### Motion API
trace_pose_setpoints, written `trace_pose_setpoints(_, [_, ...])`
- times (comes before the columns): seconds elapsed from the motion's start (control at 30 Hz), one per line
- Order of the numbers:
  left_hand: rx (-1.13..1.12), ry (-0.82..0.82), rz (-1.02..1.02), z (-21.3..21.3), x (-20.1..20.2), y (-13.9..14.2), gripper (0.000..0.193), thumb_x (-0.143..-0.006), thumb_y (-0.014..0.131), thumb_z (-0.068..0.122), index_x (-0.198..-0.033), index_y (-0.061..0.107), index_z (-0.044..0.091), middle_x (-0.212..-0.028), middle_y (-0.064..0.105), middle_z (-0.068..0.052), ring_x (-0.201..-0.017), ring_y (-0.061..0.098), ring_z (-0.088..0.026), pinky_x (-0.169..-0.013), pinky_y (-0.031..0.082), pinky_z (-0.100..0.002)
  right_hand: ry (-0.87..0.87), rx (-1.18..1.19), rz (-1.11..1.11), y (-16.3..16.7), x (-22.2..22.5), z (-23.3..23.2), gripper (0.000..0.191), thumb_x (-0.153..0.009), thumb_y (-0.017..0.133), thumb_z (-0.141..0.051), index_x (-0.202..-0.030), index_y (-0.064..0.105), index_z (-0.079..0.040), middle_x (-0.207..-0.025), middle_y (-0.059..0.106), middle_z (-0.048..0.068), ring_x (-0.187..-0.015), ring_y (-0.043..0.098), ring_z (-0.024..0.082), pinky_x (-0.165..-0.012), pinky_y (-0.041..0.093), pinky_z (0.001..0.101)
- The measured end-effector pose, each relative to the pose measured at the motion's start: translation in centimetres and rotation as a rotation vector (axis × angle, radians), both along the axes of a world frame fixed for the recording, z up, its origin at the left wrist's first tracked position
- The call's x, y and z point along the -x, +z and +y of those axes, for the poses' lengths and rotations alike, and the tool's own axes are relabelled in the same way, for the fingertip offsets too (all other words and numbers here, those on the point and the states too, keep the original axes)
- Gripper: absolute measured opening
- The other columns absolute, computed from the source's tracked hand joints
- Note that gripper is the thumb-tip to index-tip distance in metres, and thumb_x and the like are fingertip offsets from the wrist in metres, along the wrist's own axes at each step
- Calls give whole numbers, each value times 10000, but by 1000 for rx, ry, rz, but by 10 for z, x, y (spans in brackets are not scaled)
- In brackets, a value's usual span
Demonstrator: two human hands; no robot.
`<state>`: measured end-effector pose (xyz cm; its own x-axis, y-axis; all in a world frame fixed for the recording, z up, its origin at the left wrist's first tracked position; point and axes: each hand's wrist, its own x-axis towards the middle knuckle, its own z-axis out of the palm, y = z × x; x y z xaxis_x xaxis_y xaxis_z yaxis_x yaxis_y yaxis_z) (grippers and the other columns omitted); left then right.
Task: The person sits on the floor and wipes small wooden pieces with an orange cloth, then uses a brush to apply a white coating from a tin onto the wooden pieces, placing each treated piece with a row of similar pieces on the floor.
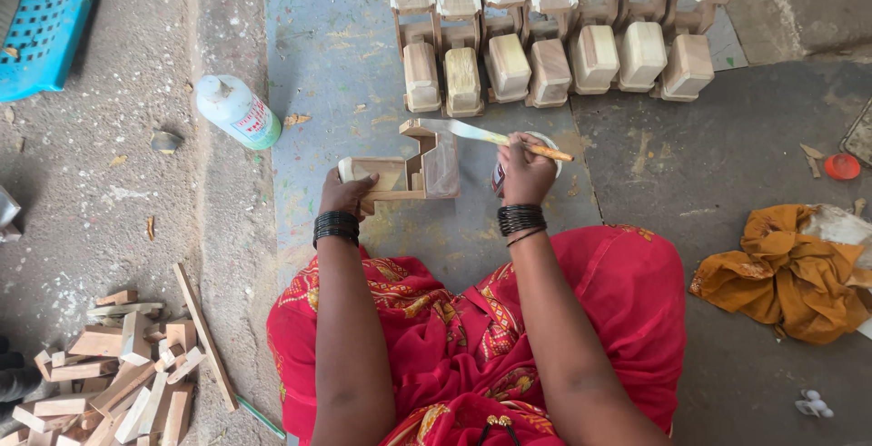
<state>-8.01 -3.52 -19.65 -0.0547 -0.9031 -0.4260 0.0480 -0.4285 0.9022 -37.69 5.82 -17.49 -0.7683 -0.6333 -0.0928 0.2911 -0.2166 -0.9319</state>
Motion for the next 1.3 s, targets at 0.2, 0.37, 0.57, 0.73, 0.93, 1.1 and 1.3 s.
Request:
trace_pose_setpoints(0.2, [-67,-62,-224,5,0,17,565,-726,877,279,-1183,633,54,-840,701,-96,-568,618,-180,-413,455,-355,182,234,480,15,-14,2,180,-1009,682,-37,-1180,672,18,-1136,737,86,-1051,707,156,-927,571,259])
trace_pose_setpoints(0.37, [-150,-48,-271,7,-2,26,661,-703,888,330,-1235,569,104,-846,700,-69,-557,596,-161,-434,476,-372,283,-4,1010,43,-29,51,235,-890,675,55,-1095,741,-40,-980,767,117,-913,757,196,-836,589,287])
trace_pose_setpoints(0.57, [-169,-41,-274,7,0,26,657,-699,883,338,-1235,583,104,-830,699,-69,-560,603,-170,-445,473,-374,350,-28,882,68,-27,60,176,-934,696,29,-1091,725,-44,-1057,782,126,-976,773,199,-852,606,296])
trace_pose_setpoints(0.73, [-185,-49,-311,5,0,24,658,-698,882,329,-1232,558,120,-853,702,-65,-572,611,-174,-441,497,-370,363,83,911,75,-38,26,157,-927,709,14,-1072,733,-40,-1093,775,134,-1000,767,210,-857,611,307])
trace_pose_setpoints(0.93, [-116,-54,-268,6,0,24,489,-729,865,300,-1099,652,62,-785,692,-82,-528,613,-183,-386,452,-363,390,-43,972,74,-36,59,140,-936,704,-22,-1071,734,-43,-1021,782,114,-935,778,205,-829,607,315])
trace_pose_setpoints(1.1, [-89,-77,-281,8,2,31,470,-714,874,304,-1066,636,102,-753,686,-44,-510,586,-162,-385,455,-353,280,110,984,68,-30,33,128,-940,716,-8,-1065,707,-36,-1085,764,138,-983,767,240,-841,601,352])
trace_pose_setpoints(1.3, [-148,-58,-255,10,-2,26,425,-739,862,320,-1040,662,95,-689,658,-48,-471,569,-158,-378,455,-353,424,10,1133,61,-44,118,248,-873,671,28,-1109,712,-33,-1108,746,166,-999,741,311,-843,592,389])
